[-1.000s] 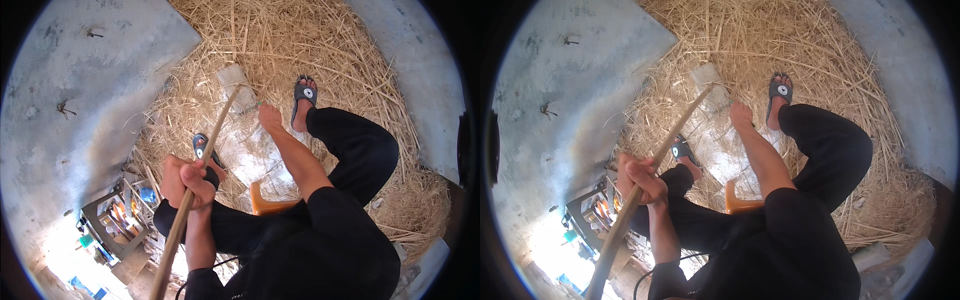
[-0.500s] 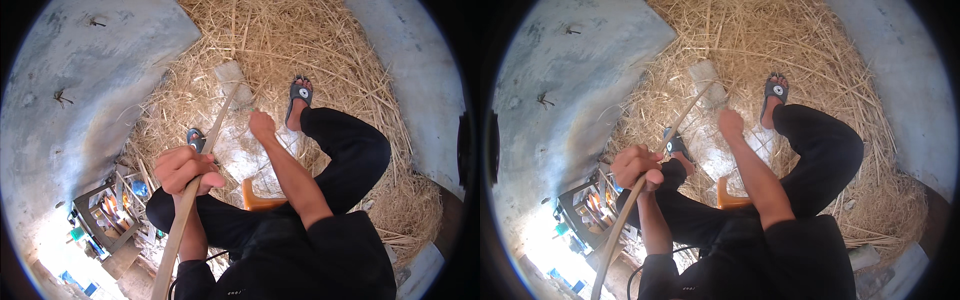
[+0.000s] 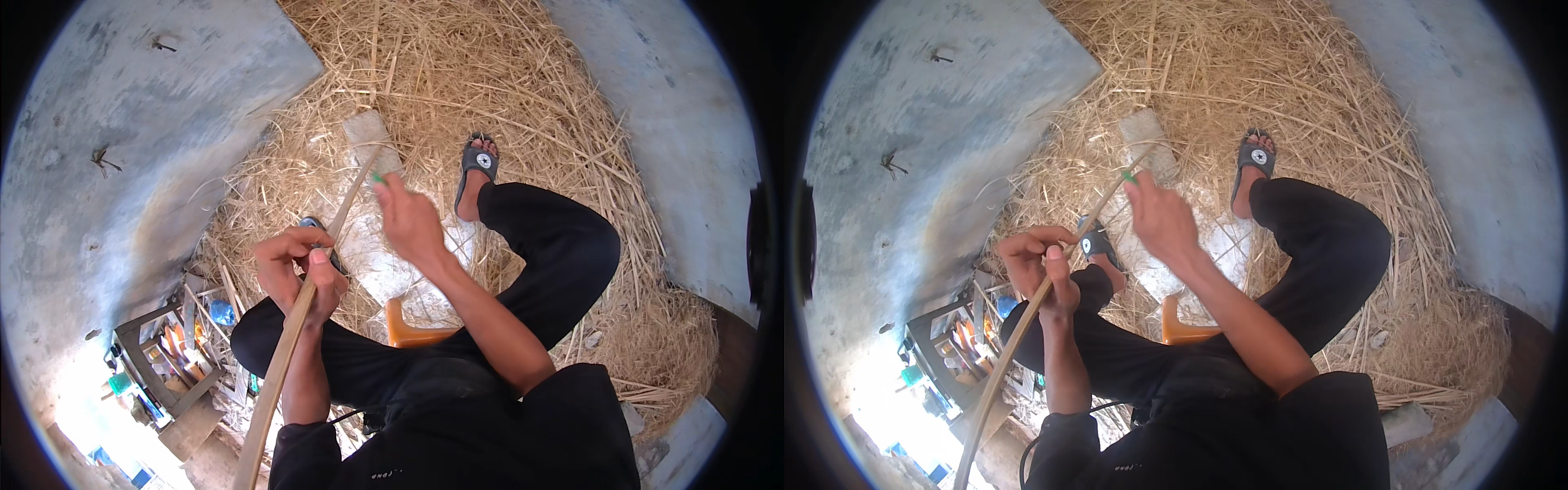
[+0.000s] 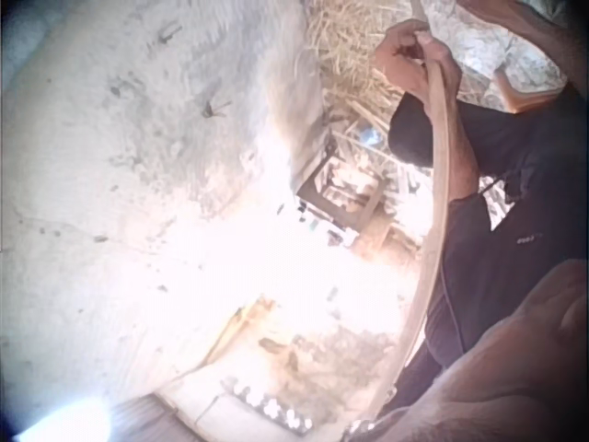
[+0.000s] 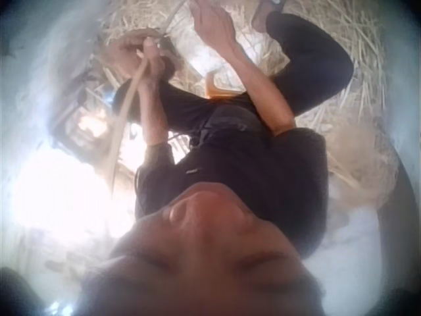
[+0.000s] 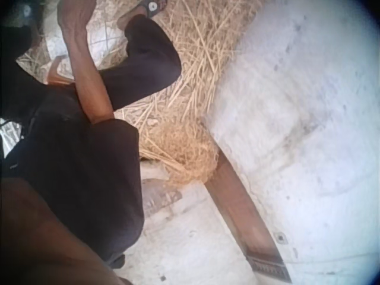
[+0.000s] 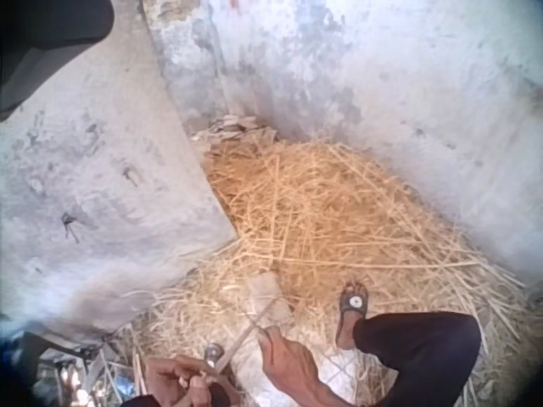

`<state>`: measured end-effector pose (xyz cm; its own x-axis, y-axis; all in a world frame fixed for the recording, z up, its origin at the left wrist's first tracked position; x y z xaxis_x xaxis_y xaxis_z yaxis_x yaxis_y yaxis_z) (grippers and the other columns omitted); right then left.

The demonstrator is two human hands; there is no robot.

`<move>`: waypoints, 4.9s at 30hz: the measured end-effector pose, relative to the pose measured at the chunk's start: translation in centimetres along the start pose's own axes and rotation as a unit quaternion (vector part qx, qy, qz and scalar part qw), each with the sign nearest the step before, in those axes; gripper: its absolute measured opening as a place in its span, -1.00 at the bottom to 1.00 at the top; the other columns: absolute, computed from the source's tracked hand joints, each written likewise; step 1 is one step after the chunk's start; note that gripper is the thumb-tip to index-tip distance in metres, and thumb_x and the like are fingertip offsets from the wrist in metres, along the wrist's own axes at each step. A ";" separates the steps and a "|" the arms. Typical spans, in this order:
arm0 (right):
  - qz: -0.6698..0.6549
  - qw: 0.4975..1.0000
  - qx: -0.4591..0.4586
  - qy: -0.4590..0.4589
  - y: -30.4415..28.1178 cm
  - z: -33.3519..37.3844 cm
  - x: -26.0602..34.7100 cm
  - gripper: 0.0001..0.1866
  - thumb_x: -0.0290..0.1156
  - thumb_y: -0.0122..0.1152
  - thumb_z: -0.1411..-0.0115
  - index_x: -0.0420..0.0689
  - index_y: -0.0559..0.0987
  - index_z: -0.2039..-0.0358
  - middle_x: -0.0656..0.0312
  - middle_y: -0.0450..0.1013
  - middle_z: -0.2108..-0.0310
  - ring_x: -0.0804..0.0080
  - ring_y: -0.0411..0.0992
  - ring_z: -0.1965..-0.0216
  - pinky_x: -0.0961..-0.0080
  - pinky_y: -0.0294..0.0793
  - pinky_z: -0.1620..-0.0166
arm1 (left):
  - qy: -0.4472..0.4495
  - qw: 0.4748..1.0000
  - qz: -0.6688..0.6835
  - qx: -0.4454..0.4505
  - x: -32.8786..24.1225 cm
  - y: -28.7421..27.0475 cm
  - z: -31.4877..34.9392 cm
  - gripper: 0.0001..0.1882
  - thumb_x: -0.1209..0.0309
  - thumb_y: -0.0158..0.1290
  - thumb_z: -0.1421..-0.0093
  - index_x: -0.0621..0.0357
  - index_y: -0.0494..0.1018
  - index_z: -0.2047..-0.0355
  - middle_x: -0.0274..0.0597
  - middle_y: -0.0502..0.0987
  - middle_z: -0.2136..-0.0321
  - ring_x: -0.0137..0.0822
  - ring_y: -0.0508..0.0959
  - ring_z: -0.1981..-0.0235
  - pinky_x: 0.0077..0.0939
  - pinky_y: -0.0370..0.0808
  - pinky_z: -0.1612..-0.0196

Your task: The person strips the outer layer from a bamboo pole using a small knife, repeatedly sliding the blade down the length of the pole while holding it steady with their other hand.

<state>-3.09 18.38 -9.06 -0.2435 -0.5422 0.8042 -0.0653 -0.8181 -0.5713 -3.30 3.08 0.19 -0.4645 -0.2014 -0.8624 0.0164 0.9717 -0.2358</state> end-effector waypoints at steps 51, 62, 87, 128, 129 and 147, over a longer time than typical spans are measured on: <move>0.168 0.984 0.004 0.059 11.1 -8.9 -11.2 -0.65 -0.16 -0.23 -0.33 -0.21 0.35 0.17 -0.19 0.48 0.40 -0.15 0.49 0.31 0.00 0.47 0.23 | 0.015 0.994 -0.093 -0.049 0.6 0.3 0.3 -0.96 0.63 -0.24 0.02 0.27 0.16 0.52 -0.20 0.21 0.69 -0.46 0.24 0.67 -0.60 0.35 0.57; 0.118 0.989 0.002 0.088 15.6 -11.4 -14.8 -0.67 -0.14 -0.23 -0.34 -0.16 0.32 0.19 -0.22 0.48 0.38 -0.14 0.49 0.30 0.05 0.48 0.26 | 0.041 0.988 -0.106 -0.106 1.6 -1.4 -0.7 -0.92 0.69 -0.26 0.06 0.27 0.13 0.61 -0.19 0.19 0.75 -0.48 0.19 0.73 -0.60 0.37 0.59; 0.187 0.982 0.023 -0.003 9.4 -5.9 -7.6 -0.66 -0.17 -0.17 -0.31 -0.23 0.35 0.21 -0.14 0.49 0.48 -0.11 0.50 0.39 0.04 0.48 0.34 | 0.070 0.985 -0.143 -0.067 0.8 -0.6 0.9 -0.92 0.68 -0.27 0.12 0.26 0.14 0.63 -0.19 0.22 0.77 -0.45 0.21 0.75 -0.59 0.22 0.67; 0.164 0.968 0.086 0.170 12.0 -10.6 -19.9 -0.54 -0.10 -0.25 -0.33 -0.19 0.32 -0.03 -0.24 0.47 0.30 -0.17 0.46 0.22 0.03 0.45 0.16 | 0.074 0.991 -0.044 -0.106 1.9 -0.9 0.2 -0.95 0.63 -0.24 0.15 0.29 0.12 0.65 -0.05 0.31 0.79 -0.45 0.20 0.76 -0.56 0.26 0.68; 0.155 0.972 0.072 0.160 11.6 -9.8 -19.6 -0.57 -0.11 -0.24 -0.33 -0.18 0.32 0.00 -0.21 0.47 0.36 -0.16 0.46 0.27 0.03 0.45 0.20 | 0.015 0.986 -0.063 -0.153 2.1 -1.1 0.3 -0.96 0.64 -0.25 0.16 0.28 0.12 0.64 -0.06 0.30 0.79 -0.47 0.17 0.77 -0.60 0.22 0.68; 0.125 0.977 0.005 0.171 15.0 -10.9 -17.7 -0.65 -0.14 -0.21 -0.32 -0.19 0.32 0.17 -0.22 0.47 0.47 -0.22 0.47 0.34 -0.05 0.44 0.27 | 0.006 0.990 -0.058 -0.131 2.0 -0.8 0.0 -0.93 0.63 -0.29 0.11 0.23 0.06 0.62 -0.15 0.17 0.73 -0.53 0.07 0.71 -0.65 0.08 0.65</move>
<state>-10.27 17.77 -33.63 -0.5599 -0.6304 0.5376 0.0460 -0.6715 -0.7395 -4.28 1.91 -1.37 -0.4607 -0.3128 -0.8306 -0.2669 0.9413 -0.2064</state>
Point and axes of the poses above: each hand's wrist, its own z-axis away from the middle knuckle, its own y-axis out of the palm, x = y × z, the point moved 1 cm from there along -z, towards the middle knuckle
